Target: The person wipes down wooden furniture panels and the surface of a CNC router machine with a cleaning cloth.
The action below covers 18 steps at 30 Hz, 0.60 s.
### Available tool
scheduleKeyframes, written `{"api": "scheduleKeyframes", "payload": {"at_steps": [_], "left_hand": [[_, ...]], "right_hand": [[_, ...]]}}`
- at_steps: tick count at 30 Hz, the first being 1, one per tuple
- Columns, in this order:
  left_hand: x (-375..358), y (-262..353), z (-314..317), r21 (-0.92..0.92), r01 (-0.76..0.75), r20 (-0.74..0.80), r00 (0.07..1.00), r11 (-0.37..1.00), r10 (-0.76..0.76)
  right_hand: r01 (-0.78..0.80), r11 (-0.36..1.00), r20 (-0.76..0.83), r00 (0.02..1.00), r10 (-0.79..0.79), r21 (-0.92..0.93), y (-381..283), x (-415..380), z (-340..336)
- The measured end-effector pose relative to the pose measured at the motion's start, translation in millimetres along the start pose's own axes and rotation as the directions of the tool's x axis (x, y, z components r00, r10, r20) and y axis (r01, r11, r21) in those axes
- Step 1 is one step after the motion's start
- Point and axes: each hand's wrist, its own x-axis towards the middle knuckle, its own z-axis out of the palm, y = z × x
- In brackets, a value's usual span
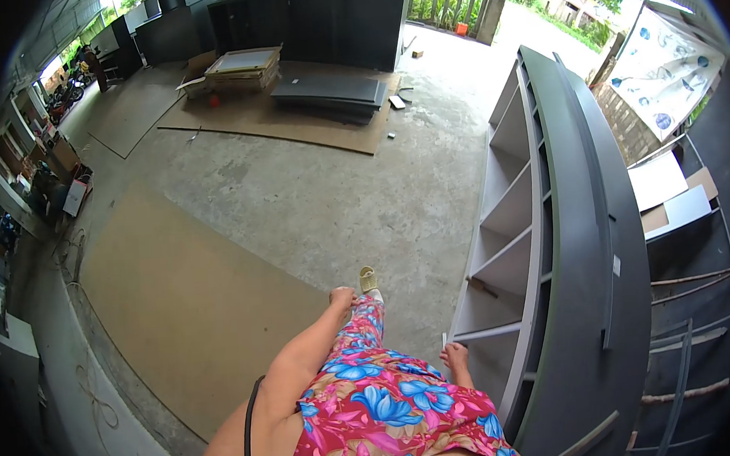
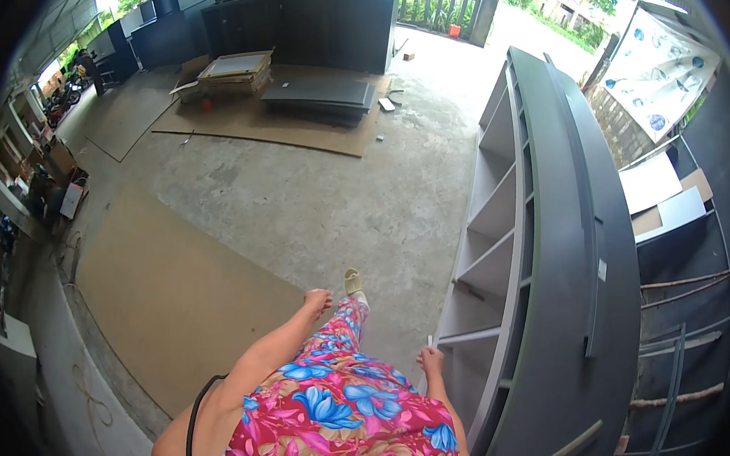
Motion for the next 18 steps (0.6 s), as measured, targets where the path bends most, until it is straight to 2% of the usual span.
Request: {"api": "scheduleKeyframes", "payload": {"at_steps": [3,5,7,8,10,13,16,18], "left_hand": [[60,27,34,-0.041,-0.018,0.003,1.0,0.999,0.018],[109,45,48,0.027,-0.084,0.04,0.996,0.996,0.083],[150,81,59,0.067,-0.143,0.05,0.989,0.987,0.14],[167,105,64,0.08,-0.151,0.042,0.988,0.985,0.148],[183,151,68,0.093,-0.067,-0.036,0.997,0.993,0.071],[202,212,73,-0.013,-0.03,-0.083,0.996,0.999,0.028],[217,248,75,0.074,-0.034,-0.121,0.992,0.997,0.043],[232,258,83,0.22,-0.058,-0.084,0.993,0.974,0.078]], "right_hand": [[-0.018,0.989,-0.06,0.998,0.027,0.145,-34,33,0],[-0.027,0.982,-0.024,0.999,0.032,0.187,-55,73,2],[-0.064,0.996,0.037,0.997,0.062,0.062,-86,112,9],[-0.061,0.995,0.027,0.998,0.059,0.08,-107,133,13],[-0.079,0.99,0.01,0.997,0.079,0.116,-143,158,23],[-0.035,0.996,-0.007,0.999,0.034,-0.082,-215,205,24],[0.04,0.998,-0.013,0.999,-0.04,0.048,-270,232,39],[0.05,0.999,-0.003,0.999,-0.05,0.021,-292,248,45]]}}
